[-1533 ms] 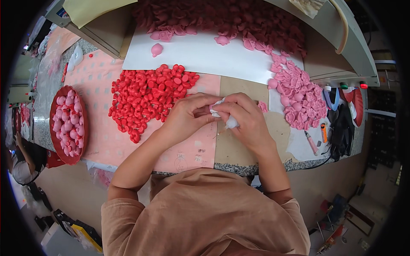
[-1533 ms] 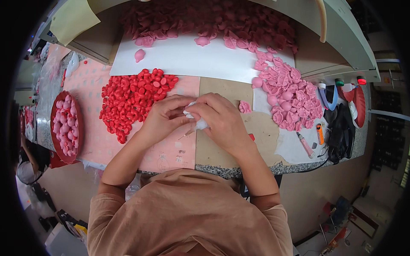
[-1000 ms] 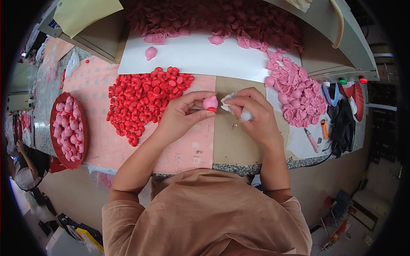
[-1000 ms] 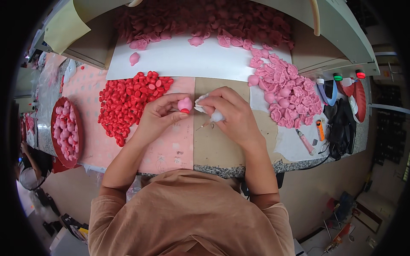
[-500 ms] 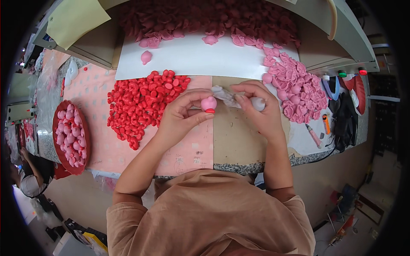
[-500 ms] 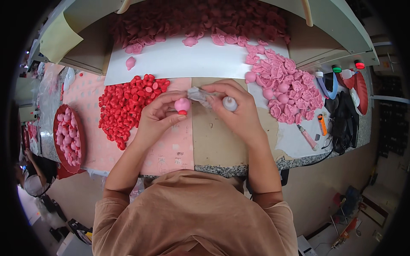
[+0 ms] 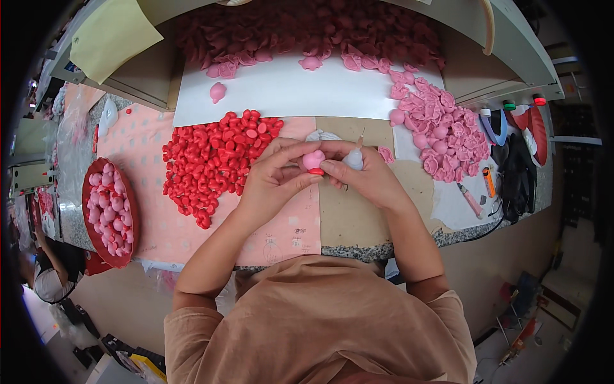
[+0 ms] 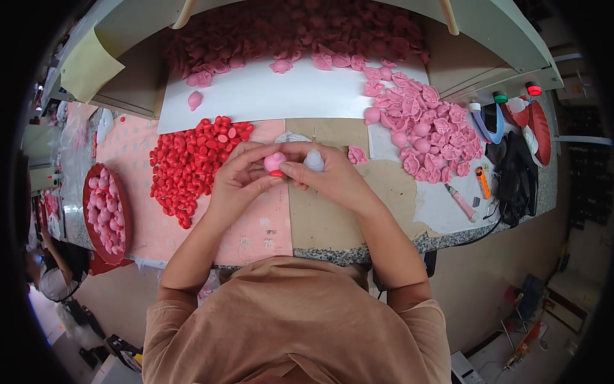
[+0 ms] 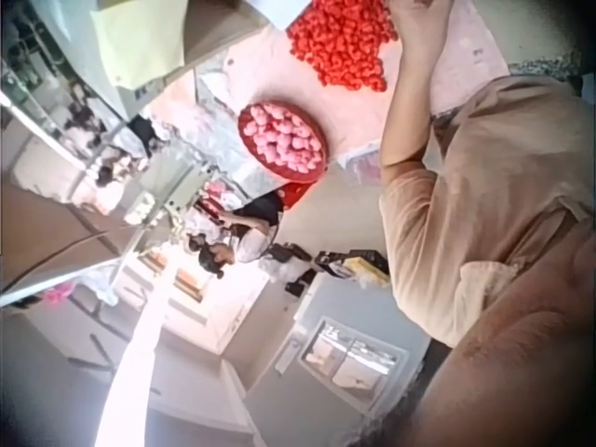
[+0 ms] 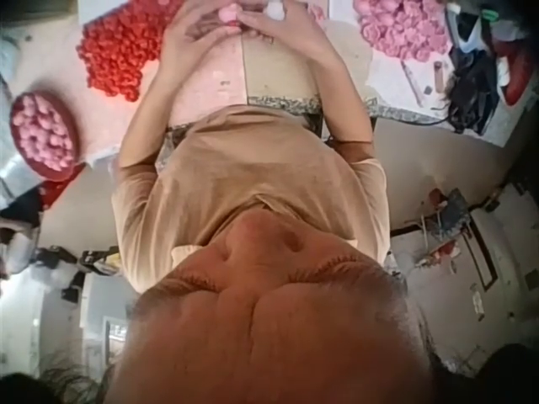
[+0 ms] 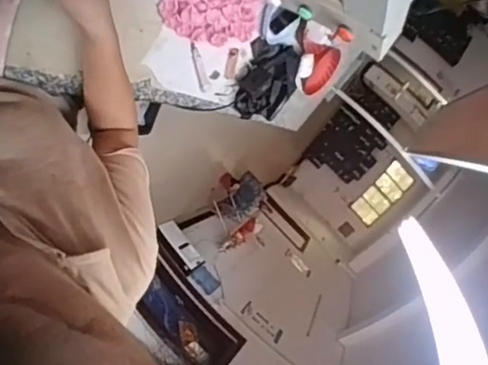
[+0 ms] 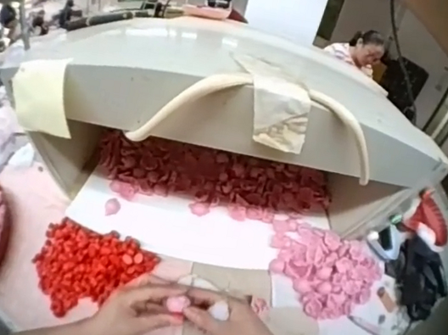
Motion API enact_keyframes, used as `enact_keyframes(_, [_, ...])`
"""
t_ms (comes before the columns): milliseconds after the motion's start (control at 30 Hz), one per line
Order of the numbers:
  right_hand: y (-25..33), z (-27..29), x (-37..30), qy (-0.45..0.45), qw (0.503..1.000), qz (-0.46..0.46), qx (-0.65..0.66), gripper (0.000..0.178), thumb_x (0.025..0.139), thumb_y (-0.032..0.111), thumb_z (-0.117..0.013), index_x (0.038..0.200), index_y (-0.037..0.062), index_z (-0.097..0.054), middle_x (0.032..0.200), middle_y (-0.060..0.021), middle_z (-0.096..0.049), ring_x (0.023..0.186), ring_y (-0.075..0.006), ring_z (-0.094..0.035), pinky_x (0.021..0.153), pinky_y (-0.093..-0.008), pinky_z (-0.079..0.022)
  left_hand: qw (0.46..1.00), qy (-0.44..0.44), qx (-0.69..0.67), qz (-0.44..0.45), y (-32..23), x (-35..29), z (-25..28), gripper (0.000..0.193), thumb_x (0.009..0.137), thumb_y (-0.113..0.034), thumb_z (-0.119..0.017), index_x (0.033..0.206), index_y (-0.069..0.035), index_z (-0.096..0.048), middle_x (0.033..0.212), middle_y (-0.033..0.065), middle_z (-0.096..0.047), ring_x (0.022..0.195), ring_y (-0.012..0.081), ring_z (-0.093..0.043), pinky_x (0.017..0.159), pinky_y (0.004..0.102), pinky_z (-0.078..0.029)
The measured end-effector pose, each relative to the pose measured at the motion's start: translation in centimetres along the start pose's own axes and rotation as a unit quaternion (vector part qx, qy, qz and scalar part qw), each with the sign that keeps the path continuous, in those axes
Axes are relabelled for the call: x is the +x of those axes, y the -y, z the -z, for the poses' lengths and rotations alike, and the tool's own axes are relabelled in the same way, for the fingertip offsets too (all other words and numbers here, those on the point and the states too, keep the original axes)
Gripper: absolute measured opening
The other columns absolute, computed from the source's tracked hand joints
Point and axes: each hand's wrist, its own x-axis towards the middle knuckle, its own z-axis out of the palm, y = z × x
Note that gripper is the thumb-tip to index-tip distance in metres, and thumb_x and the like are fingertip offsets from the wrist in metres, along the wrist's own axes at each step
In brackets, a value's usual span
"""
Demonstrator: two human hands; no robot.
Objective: Gluing small pink components onto a white base to assemble toys at a factory workbench.
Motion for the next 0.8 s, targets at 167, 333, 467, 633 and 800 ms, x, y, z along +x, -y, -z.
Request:
enact_keyframes(167, [-0.1, 0.0, 0.0, -0.024, 1.000, 0.004, -0.017, 0.032, 0.087, 0.019, -0.061, 0.114, 0.0022, -0.059, 0.084, -0.0002, -0.060, 0.067, -0.0052, -0.052, 0.057, -0.0194, -0.043, 0.999, 0.017, 0.031, 0.014, 0.1, 0.0, 0.4, 0.044, 0.084, 0.001, -0.060, 0.127, -0.005, -0.050, 0.119, 0.0072, -0.045, 0.109, 0.0161, -0.051, 0.091, 0.0292, -0.050])
enact_keyframes(333, [0.0, 0.5, -0.1, -0.015, 0.999, -0.008, -0.028, 0.030, 0.087, 0.019, -0.062, 0.111, 0.0018, -0.060, 0.083, -0.0001, -0.061, 0.067, -0.0051, -0.054, 0.057, -0.0193, -0.044, 0.988, 0.007, -0.116, 0.100, 0.3, 0.2, 0.6, 0.037, 0.088, -0.003, -0.057, 0.125, -0.005, -0.053, 0.119, 0.0059, -0.049, 0.108, 0.0153, -0.053, 0.091, 0.0290, -0.050])
enact_keyframes(467, [-0.4, 0.6, 0.1, -0.010, 1.000, -0.002, -0.027, 0.031, 0.086, 0.019, -0.062, 0.111, 0.0010, -0.060, 0.083, -0.0003, -0.062, 0.067, -0.0054, -0.054, 0.058, -0.0196, -0.044, 0.984, 0.008, -0.128, 0.127, 0.4, 0.2, 0.8, 0.035, 0.088, -0.002, -0.057, 0.122, -0.004, -0.055, 0.120, 0.0050, -0.051, 0.107, 0.0149, -0.054, 0.091, 0.0288, -0.050])
enact_keyframes(633, [-0.5, 0.5, 0.1, -0.004, 1.000, 0.001, -0.022, 0.030, 0.086, 0.016, -0.063, 0.110, -0.0007, -0.060, 0.084, -0.0014, -0.062, 0.069, -0.0064, -0.054, 0.061, -0.0207, -0.045, 0.983, 0.011, -0.133, 0.125, 0.5, 0.1, 0.9, 0.034, 0.087, -0.001, -0.058, 0.121, -0.004, -0.056, 0.120, 0.0048, -0.052, 0.108, 0.0147, -0.054, 0.090, 0.0282, -0.049])
enact_keyframes(800, [-0.7, 0.4, 0.1, -0.011, 1.000, 0.003, -0.014, 0.028, 0.086, 0.014, -0.063, 0.109, -0.0013, -0.061, 0.085, -0.0024, -0.062, 0.069, -0.0070, -0.054, 0.061, -0.0213, -0.045, 0.984, 0.006, -0.131, 0.125, 0.5, 0.1, 0.9, 0.034, 0.087, -0.001, -0.058, 0.120, -0.004, -0.056, 0.117, 0.0041, -0.052, 0.107, 0.0142, -0.054, 0.090, 0.0273, -0.049])
